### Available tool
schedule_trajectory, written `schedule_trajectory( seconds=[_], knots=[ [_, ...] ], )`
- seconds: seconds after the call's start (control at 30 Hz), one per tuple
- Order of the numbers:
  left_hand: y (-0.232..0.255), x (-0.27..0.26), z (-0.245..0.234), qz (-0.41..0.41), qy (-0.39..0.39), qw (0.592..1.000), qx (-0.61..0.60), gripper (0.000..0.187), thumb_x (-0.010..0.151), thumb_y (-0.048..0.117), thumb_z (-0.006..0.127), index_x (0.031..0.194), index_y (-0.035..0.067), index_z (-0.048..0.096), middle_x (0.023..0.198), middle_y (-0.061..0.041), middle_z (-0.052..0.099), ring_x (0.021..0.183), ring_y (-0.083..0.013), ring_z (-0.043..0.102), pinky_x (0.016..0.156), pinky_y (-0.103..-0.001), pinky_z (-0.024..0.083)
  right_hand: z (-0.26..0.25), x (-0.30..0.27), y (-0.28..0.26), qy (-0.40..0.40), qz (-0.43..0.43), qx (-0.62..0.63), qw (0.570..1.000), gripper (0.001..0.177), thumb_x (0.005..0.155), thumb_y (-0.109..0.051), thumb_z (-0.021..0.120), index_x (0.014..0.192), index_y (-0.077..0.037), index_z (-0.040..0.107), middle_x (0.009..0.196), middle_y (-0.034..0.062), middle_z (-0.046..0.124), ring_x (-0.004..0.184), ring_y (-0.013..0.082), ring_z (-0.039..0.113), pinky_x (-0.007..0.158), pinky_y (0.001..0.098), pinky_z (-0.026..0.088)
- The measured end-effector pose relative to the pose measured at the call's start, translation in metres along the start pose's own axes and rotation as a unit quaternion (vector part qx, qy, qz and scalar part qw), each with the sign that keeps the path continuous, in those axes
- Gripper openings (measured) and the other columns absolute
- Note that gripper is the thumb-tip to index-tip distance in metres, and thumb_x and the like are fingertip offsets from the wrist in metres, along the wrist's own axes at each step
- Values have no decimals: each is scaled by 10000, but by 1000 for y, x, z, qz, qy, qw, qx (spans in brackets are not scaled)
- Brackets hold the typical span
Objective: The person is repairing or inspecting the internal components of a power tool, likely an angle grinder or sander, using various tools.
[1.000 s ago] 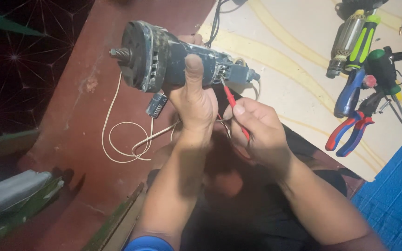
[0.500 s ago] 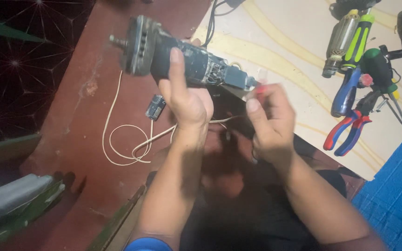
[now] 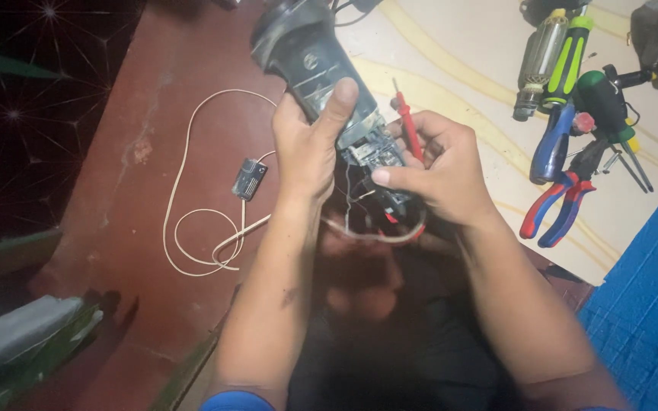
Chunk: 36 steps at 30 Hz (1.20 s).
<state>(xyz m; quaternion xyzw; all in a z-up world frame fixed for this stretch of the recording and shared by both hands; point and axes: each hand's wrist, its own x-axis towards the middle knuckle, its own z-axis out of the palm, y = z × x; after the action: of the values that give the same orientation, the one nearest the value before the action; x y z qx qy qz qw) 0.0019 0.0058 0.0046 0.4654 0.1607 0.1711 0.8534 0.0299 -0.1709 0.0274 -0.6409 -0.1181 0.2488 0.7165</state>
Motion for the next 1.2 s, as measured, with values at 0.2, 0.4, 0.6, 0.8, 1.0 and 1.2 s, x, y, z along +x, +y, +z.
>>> schedule_trajectory(
  seconds=[0.2,0.4,0.6,0.8,1.0,1.2],
  knots=[
    [-2,5,8,-75,-89,992,-55,396,999,211,710,1294,1,549,1140,-102,667,1008,-191,677,918,-358,575,-5,-3,-1,16,66,66,995,463,776,-44,860,1169,26,624,1060,70,711,951,127,695,881,294,583],
    [-22,14,16,-133,-103,982,-88,371,1057,222,642,1327,-22,576,1124,-86,679,961,-145,684,864,-305,586,-38,-5,7,41,10,-97,994,442,879,-133,843,1230,23,625,1074,47,666,896,78,593,796,231,509],
    [-32,22,18,-173,-109,977,-59,384,1072,251,616,1343,-19,577,1025,-109,683,809,-166,687,692,-310,592,-50,-12,-9,97,-13,134,986,350,1026,-128,653,1354,-23,593,848,62,646,645,89,578,594,240,500],
    [-21,20,30,-230,-161,947,-157,415,1072,296,573,1338,-21,548,1028,-160,692,825,-206,705,725,-344,600,-62,-26,-19,84,-115,-57,988,305,1080,-42,588,1379,16,590,1089,115,695,871,134,636,831,272,527],
    [-28,16,27,-238,-185,944,-130,469,1104,291,564,1382,-86,563,1062,-146,683,881,-197,694,788,-333,588,-46,-27,-49,84,-173,-342,920,129,1023,-1,643,1134,13,706,956,128,703,876,207,683,798,332,519],
    [-24,12,31,-250,-193,947,-65,466,1097,296,584,1360,-89,603,1078,-113,688,897,-143,661,784,-293,544,-50,-27,-51,54,-243,-455,855,108,982,46,721,1080,1,721,908,122,686,843,261,667,782,356,509]
  ],
)
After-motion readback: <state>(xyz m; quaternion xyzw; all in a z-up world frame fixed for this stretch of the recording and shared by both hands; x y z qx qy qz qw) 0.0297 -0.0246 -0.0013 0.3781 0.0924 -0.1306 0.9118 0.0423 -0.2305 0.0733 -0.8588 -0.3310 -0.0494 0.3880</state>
